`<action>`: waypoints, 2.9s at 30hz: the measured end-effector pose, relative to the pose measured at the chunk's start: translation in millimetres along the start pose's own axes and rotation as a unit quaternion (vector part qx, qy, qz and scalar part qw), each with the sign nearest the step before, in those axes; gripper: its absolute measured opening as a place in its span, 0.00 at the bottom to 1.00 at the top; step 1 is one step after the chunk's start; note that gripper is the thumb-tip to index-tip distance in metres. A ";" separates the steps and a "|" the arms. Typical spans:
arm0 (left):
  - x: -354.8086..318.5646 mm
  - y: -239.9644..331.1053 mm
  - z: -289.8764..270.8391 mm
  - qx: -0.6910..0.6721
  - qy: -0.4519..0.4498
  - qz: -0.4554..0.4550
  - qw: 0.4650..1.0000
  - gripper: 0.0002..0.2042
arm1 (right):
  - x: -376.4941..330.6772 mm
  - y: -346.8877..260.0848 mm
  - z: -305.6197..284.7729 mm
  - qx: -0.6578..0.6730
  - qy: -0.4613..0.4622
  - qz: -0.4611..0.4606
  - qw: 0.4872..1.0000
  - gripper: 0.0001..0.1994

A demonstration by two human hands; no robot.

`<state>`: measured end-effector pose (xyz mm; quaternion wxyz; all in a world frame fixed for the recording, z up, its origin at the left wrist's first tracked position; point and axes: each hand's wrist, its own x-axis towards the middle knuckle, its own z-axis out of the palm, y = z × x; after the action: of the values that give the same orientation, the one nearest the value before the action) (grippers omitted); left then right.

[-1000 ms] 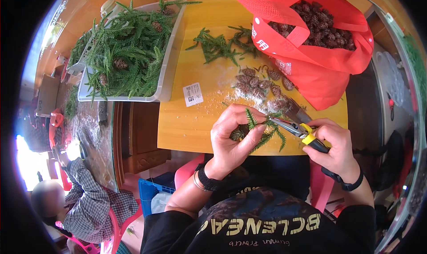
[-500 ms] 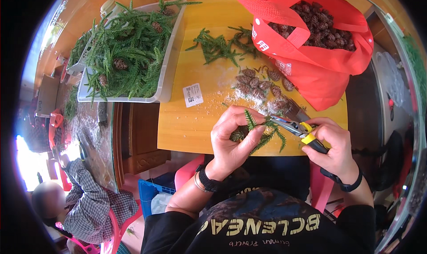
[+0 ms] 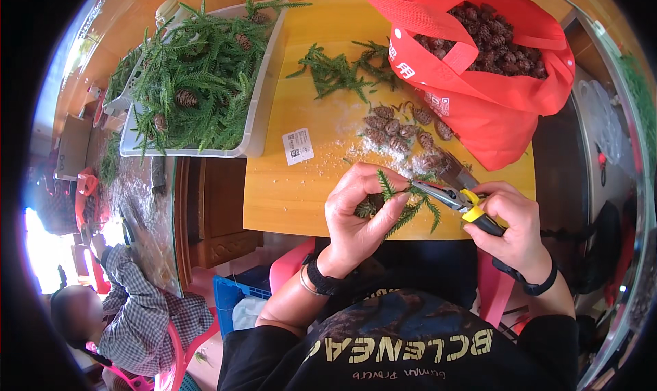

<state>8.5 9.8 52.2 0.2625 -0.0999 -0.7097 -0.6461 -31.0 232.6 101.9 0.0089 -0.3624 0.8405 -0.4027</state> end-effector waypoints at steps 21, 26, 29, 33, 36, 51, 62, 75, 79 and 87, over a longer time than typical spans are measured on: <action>8.1 9.0 -0.1 0.058 -0.029 -0.054 0.996 0.06 | 17.5 -25.0 -34.2 -0.153 -0.007 -0.056 0.987 0.11; 7.5 3.7 -3.9 0.002 -0.067 -0.080 0.994 0.05 | 21.9 -27.7 -38.9 -0.143 -0.036 -0.053 0.988 0.11; 4.2 3.4 -4.1 -0.055 -0.054 -0.137 0.988 0.05 | 21.9 -32.0 -41.3 -0.136 -0.054 -0.012 0.989 0.12; 0.9 9.2 0.3 -0.143 -0.014 -0.201 0.969 0.05 | 24.0 -30.8 -39.4 -0.101 -0.061 0.023 0.993 0.12; -3.9 3.1 -0.7 -0.177 -0.010 -0.190 0.966 0.06 | 22.7 -25.7 -36.5 -0.077 -0.043 -0.019 0.996 0.12; -5.1 4.0 -3.4 -0.178 0.007 -0.179 0.968 0.07 | 20.6 -22.8 -28.9 -0.100 -0.057 -0.017 0.993 0.12; -1.5 -2.0 -11.4 -0.098 -0.055 -0.128 0.985 0.10 | 22.2 -25.7 -33.0 -0.073 -0.074 0.038 0.994 0.12; 2.0 -1.3 -13.0 -0.096 -0.085 -0.086 0.988 0.09 | 35.7 -23.0 -48.3 -0.013 -0.169 0.065 0.983 0.15; 3.9 -1.6 -15.3 -0.084 -0.103 -0.059 0.989 0.10 | 42.5 -26.0 -56.0 0.019 -0.239 0.103 0.965 0.16; 5.0 3.4 -17.8 -0.092 -0.116 -0.028 0.989 0.10 | 54.4 -8.0 -58.6 0.175 -0.404 0.175 0.881 0.05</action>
<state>10.3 -8.0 58.1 0.1497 -0.1785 -0.6754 -0.6997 -84.2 235.0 162.0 0.4807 -0.3334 0.7299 -0.3536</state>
